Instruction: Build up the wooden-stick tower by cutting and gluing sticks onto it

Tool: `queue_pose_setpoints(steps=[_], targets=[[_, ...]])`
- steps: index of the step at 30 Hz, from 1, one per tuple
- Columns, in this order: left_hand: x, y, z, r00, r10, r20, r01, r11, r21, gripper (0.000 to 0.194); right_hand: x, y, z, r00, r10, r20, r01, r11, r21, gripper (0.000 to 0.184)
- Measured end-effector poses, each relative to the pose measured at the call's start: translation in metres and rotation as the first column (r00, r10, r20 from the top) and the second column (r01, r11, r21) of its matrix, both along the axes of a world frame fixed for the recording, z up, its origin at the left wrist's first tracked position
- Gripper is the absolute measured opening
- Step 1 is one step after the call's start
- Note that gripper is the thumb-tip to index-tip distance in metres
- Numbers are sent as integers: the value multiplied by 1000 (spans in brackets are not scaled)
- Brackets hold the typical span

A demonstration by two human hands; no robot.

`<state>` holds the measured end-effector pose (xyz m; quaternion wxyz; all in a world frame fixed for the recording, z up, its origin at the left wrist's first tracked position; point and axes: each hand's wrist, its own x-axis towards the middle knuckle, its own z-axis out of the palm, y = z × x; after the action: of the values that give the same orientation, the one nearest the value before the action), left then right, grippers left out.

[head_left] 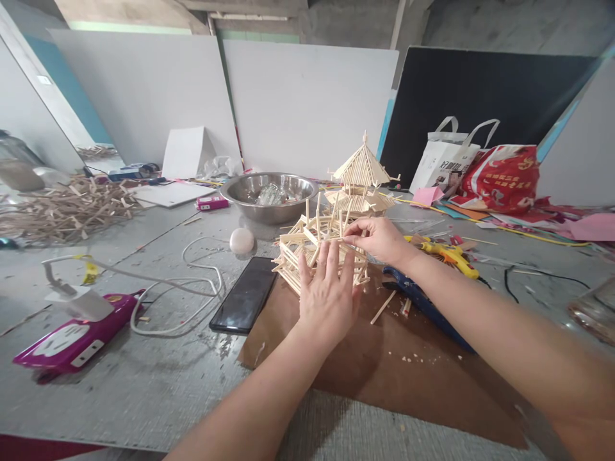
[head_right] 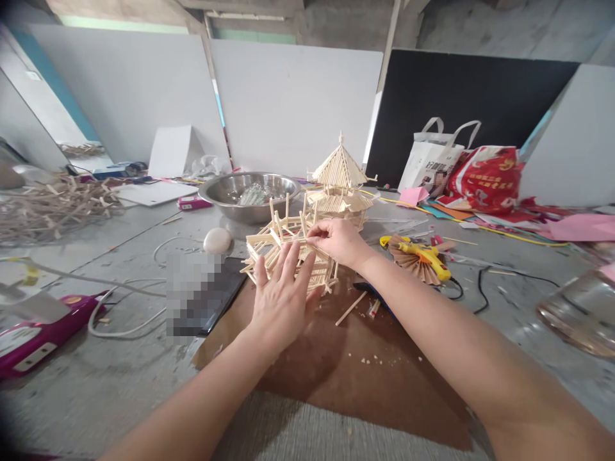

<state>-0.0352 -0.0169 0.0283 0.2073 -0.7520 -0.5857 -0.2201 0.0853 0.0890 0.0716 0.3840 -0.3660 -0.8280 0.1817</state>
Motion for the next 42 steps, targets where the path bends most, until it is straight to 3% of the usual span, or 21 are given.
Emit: queue_pose_setpoints(steps=[16, 34, 42], targets=[[-2, 2, 1, 1000, 15, 16, -15, 1000, -3, 44, 5, -1, 0, 999, -33, -12, 32, 998, -51, 12], [-1, 1, 2, 1000, 8, 27, -8, 1000, 13, 40, -2, -2, -1, 995, -57, 85, 54, 998, 40, 8], [-4, -3, 10, 994, -64, 84, 43, 972, 230, 35, 18, -24, 8, 990, -52, 132, 30, 986, 162, 9]])
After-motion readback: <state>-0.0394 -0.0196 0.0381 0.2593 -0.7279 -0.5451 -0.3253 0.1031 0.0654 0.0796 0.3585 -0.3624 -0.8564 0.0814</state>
